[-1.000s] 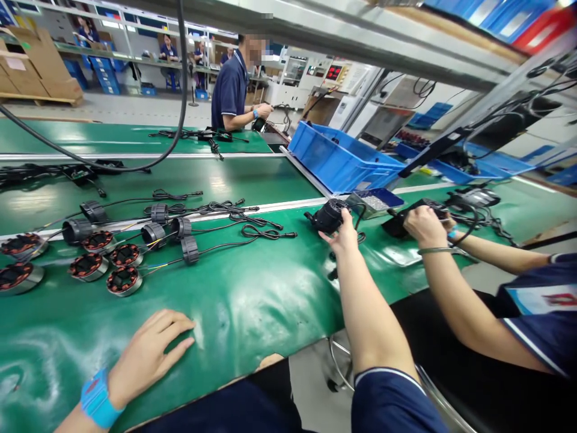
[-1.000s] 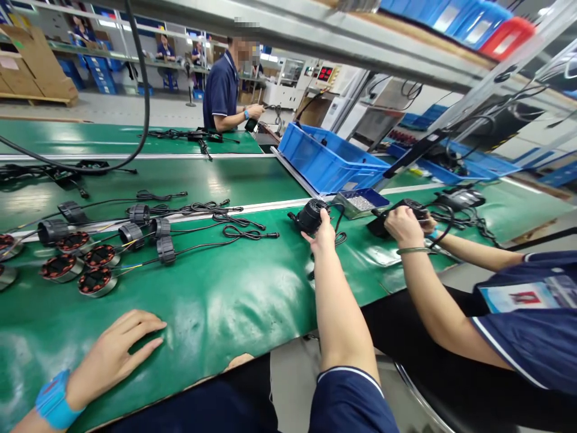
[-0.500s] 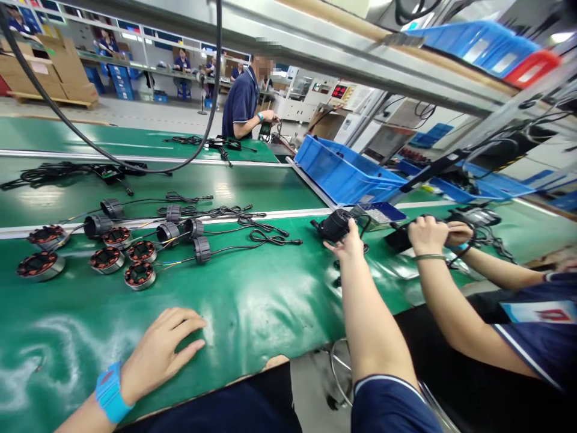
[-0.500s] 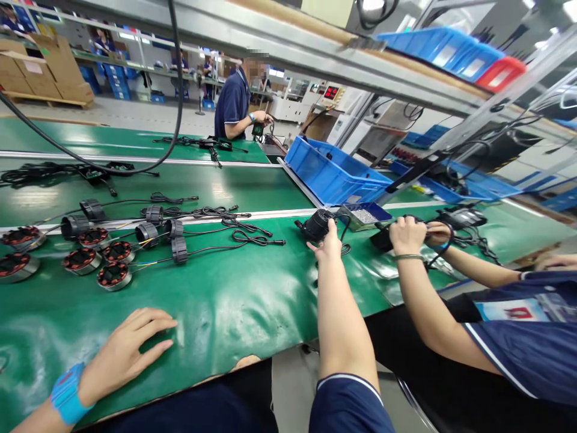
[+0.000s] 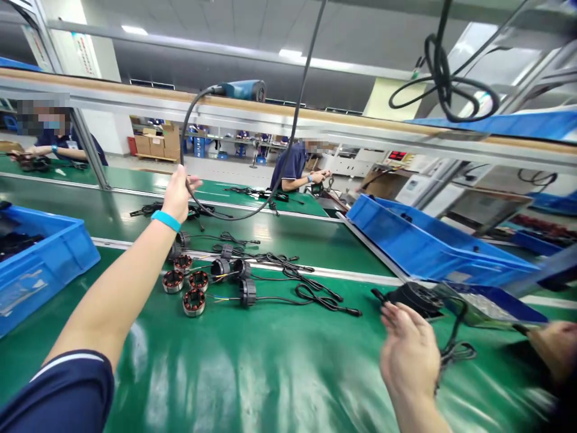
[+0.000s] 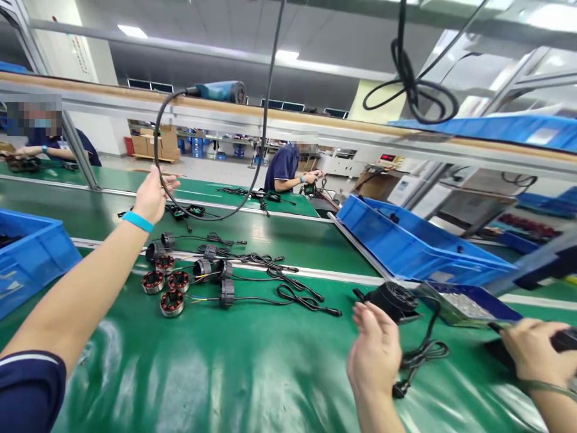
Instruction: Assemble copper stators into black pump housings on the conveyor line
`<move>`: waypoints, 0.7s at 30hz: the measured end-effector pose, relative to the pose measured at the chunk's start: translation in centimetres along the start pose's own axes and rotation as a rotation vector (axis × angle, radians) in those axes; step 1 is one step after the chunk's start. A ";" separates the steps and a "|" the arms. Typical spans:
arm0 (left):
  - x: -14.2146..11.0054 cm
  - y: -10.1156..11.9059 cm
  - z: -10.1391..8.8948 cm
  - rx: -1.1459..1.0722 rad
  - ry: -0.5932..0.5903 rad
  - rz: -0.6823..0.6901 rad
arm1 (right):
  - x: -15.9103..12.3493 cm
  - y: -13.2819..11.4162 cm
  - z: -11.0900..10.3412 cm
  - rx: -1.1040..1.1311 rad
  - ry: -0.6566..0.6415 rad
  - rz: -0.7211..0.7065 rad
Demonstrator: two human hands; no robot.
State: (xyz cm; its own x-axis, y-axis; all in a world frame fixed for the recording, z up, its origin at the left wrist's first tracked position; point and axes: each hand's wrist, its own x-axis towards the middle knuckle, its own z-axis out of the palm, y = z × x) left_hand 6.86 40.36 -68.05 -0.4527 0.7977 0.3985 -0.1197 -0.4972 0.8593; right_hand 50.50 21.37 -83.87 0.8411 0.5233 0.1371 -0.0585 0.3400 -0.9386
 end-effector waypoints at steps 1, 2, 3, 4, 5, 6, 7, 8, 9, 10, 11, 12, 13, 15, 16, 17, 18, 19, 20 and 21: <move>-0.5 0.7 0.8 -0.111 -0.034 -0.044 | -1.6 -1.2 1.7 0.033 -0.172 -0.044; -1.5 1.5 1.5 -0.194 -0.082 -0.059 | -3.1 -2.6 3.8 0.072 -0.350 -0.087; -2.7 2.5 2.0 -0.257 -0.123 -0.062 | -4.5 -4.2 6.2 0.122 -0.525 -0.102; -4.2 3.5 2.4 -0.305 -0.151 -0.065 | -5.8 -6.0 9.0 0.185 -0.700 -0.079; -5.6 4.7 2.6 -0.344 -0.175 -0.078 | -6.9 -7.7 12.1 0.240 -0.857 -0.028; -7.1 5.8 2.6 -0.375 -0.195 -0.095 | -7.8 -9.4 15.4 0.266 -0.994 0.037; -8.4 6.9 2.5 -0.402 -0.215 -0.115 | -8.6 -10.9 18.9 0.272 -1.111 0.108; -9.8 7.8 2.2 -0.425 -0.228 -0.137 | -9.2 -12.1 22.4 0.282 -1.195 0.171; -11.1 8.6 1.8 -0.444 -0.239 -0.161 | -9.5 -13.2 25.8 0.293 -1.255 0.224; -12.5 9.1 1.3 -0.461 -0.250 -0.187 | -9.8 -14.2 29.2 0.305 -1.299 0.265; -13.9 9.3 0.6 -0.478 -0.258 -0.215 | -9.8 -15.0 32.2 0.331 -1.330 0.287; -15.3 9.2 -0.1 -0.496 -0.263 -0.245 | -9.8 -15.7 35.1 0.362 -1.351 0.284; -16.8 8.8 -0.7 -0.519 -0.265 -0.281 | -9.7 -16.4 37.5 0.391 -1.373 0.258; -19.8 7.5 -1.8 -0.565 -0.264 -0.358 | -9.7 -17.6 41.1 0.433 -1.389 0.193; -21.2 6.5 -2.2 -0.579 -0.258 -0.398 | -9.9 -18.1 42.1 0.448 -1.380 0.173; -22.6 5.4 -2.4 -0.584 -0.247 -0.427 | -10.4 -18.6 42.6 0.461 -1.364 0.169; -23.9 4.3 -2.6 -0.582 -0.233 -0.447 | -11.0 -18.9 42.6 0.474 -1.346 0.174; -25.1 3.0 -2.6 -0.576 -0.223 -0.472 | -12.0 -19.0 42.0 0.486 -1.336 0.183; -26.2 1.6 -2.7 -0.564 -0.222 -0.496 | -13.1 -19.0 40.9 0.496 -1.337 0.192; -27.4 0.1 -2.8 -0.538 -0.228 -0.531 | -14.3 -18.8 39.3 0.502 -1.348 0.197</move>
State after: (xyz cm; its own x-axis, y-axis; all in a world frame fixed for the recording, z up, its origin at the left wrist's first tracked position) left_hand 16.74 17.52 -79.76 -0.0293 0.9960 0.0840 -0.7065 -0.0801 0.7032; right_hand 18.42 38.15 -55.72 -0.3209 0.8195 0.4748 -0.5274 0.2617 -0.8083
